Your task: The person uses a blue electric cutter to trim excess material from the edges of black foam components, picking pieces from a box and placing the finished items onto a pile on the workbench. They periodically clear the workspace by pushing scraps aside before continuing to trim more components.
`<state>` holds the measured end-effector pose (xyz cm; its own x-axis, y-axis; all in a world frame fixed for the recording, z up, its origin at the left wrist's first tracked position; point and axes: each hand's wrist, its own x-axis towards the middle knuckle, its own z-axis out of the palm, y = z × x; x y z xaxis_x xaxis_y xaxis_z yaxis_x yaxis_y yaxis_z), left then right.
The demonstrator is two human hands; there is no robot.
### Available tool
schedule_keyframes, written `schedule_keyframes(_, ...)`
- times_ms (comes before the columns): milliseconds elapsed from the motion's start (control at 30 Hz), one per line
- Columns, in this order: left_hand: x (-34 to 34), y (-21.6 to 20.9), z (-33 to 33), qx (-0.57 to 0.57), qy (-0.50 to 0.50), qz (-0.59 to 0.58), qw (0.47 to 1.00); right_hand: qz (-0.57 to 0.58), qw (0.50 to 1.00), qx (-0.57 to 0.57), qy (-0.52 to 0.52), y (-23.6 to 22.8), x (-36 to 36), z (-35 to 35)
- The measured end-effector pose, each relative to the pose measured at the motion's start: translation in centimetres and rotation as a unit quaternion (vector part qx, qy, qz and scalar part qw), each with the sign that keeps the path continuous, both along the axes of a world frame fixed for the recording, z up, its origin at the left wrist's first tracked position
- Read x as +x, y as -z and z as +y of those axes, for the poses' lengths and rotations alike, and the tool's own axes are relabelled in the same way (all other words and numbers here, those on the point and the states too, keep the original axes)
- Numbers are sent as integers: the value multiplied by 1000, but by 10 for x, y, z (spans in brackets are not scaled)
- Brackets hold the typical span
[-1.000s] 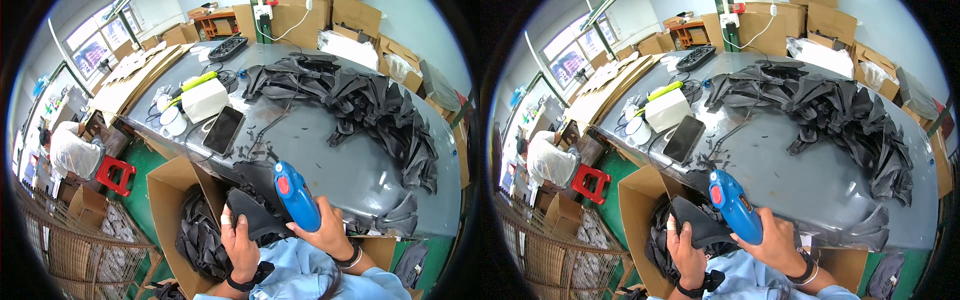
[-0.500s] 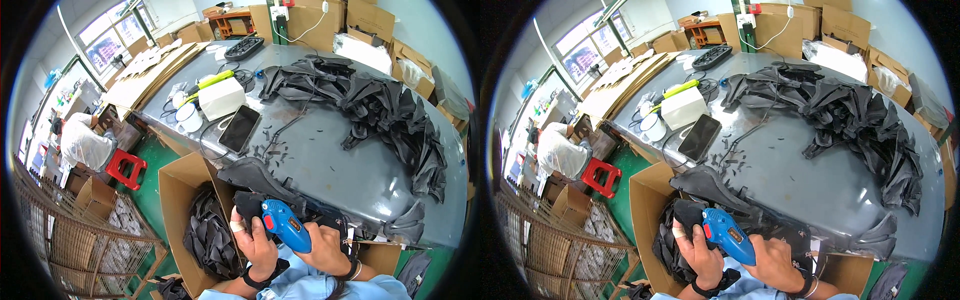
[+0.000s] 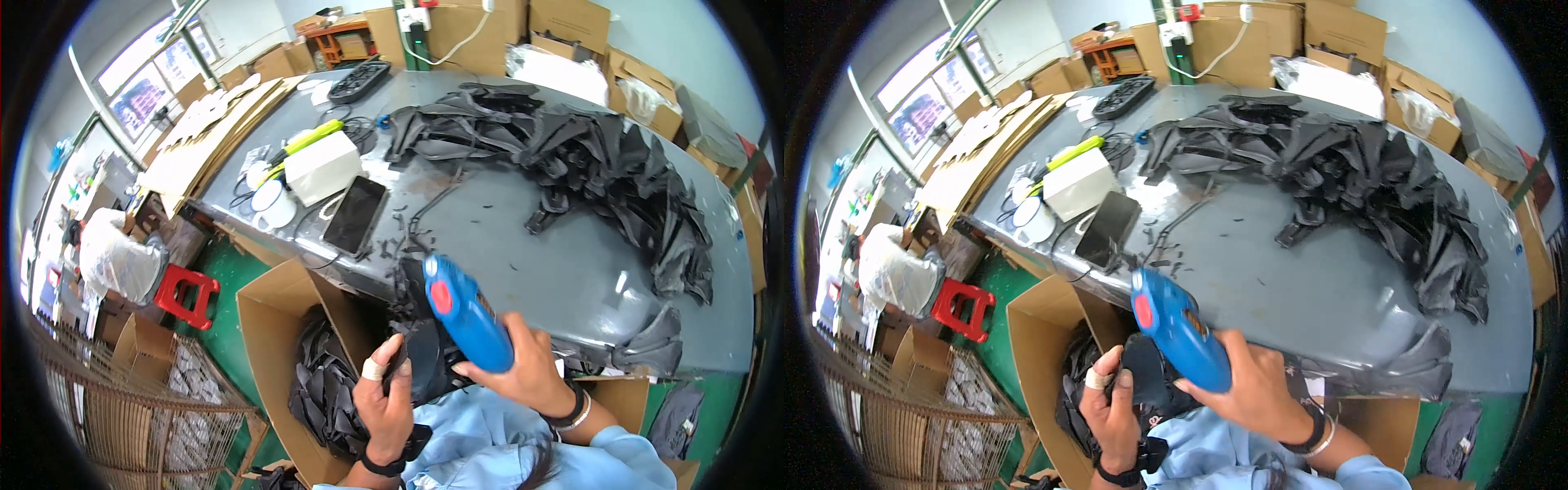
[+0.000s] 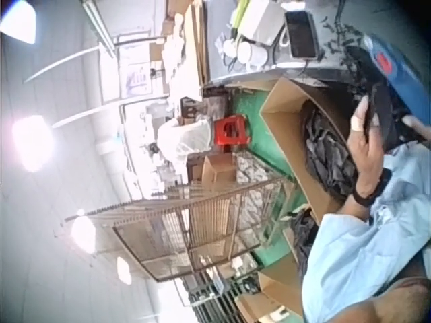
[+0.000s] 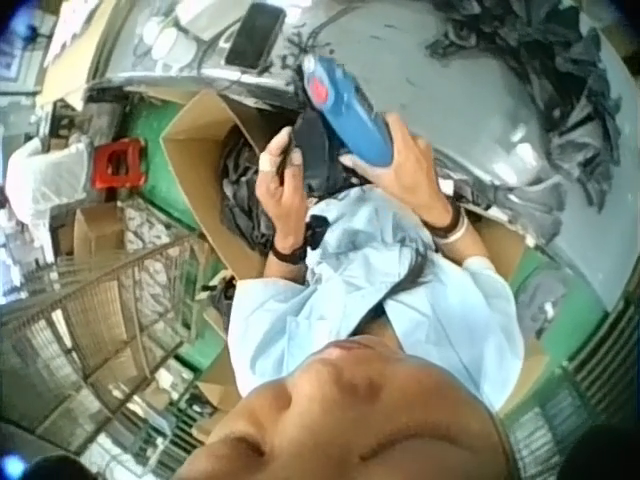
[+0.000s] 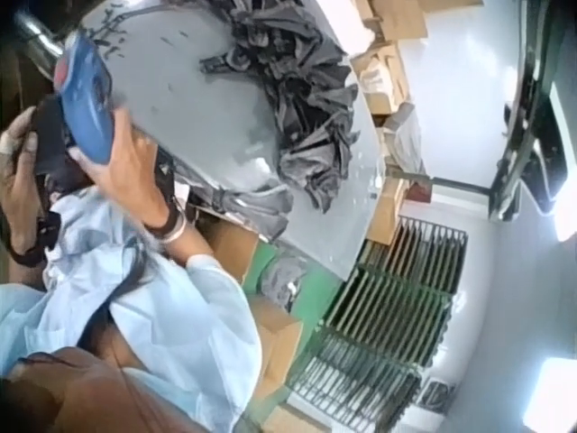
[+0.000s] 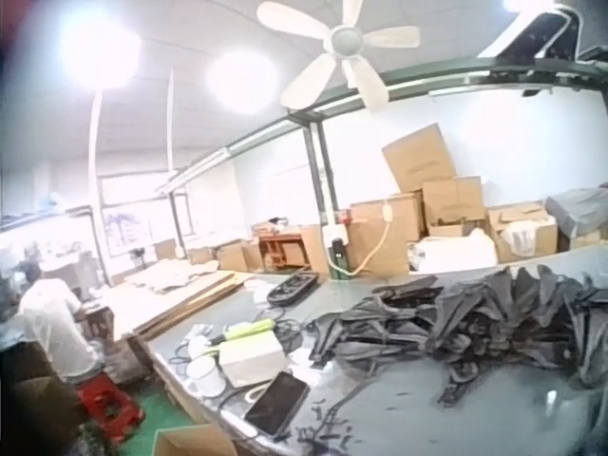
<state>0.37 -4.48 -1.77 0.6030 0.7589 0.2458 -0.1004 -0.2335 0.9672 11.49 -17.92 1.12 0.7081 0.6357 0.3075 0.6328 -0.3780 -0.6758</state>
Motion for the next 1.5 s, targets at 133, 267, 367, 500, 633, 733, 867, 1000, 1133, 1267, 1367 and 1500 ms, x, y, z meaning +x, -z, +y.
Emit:
schedule_keyframes(133,5,-11,0,-18,98,50,994,302,948,97,6,-6,20,5)
schedule_keyframes(267,25,5,-18,78,-156,-194,965,226,966,122,-9,1,30,5)
schedule_keyframes(367,-2,34,-24,124,237,-208,941,231,940,249,2,6,28,11)
schedule_keyframes(500,19,50,-55,-335,235,-211,888,285,934,198,-87,-15,21,9)
schedule_keyframes(633,36,31,-33,-332,199,-261,884,279,941,153,-116,-13,22,5)
schedule_keyframes(733,35,22,-11,-316,124,-268,902,217,969,118,-29,-4,7,10)
schedule_keyframes(867,38,-5,3,-272,70,-379,882,97,994,33,-42,6,-11,4)
schedule_keyframes(1000,39,-9,9,-240,62,-461,852,27,996,22,-84,17,-26,1)
schedule_keyframes(1133,38,-9,7,-224,-12,-400,889,50,993,-7,-108,21,-29,2)
schedule_keyframes(1267,37,-6,5,-216,-24,-404,889,22,993,3,-117,20,-32,4)
schedule_keyframes(1367,34,1,7,-209,-9,-397,894,10,993,-9,-118,19,-29,-1)
schedule_keyframes(1500,18,5,23,-163,46,-335,927,13,992,-11,-123,21,-28,-1)
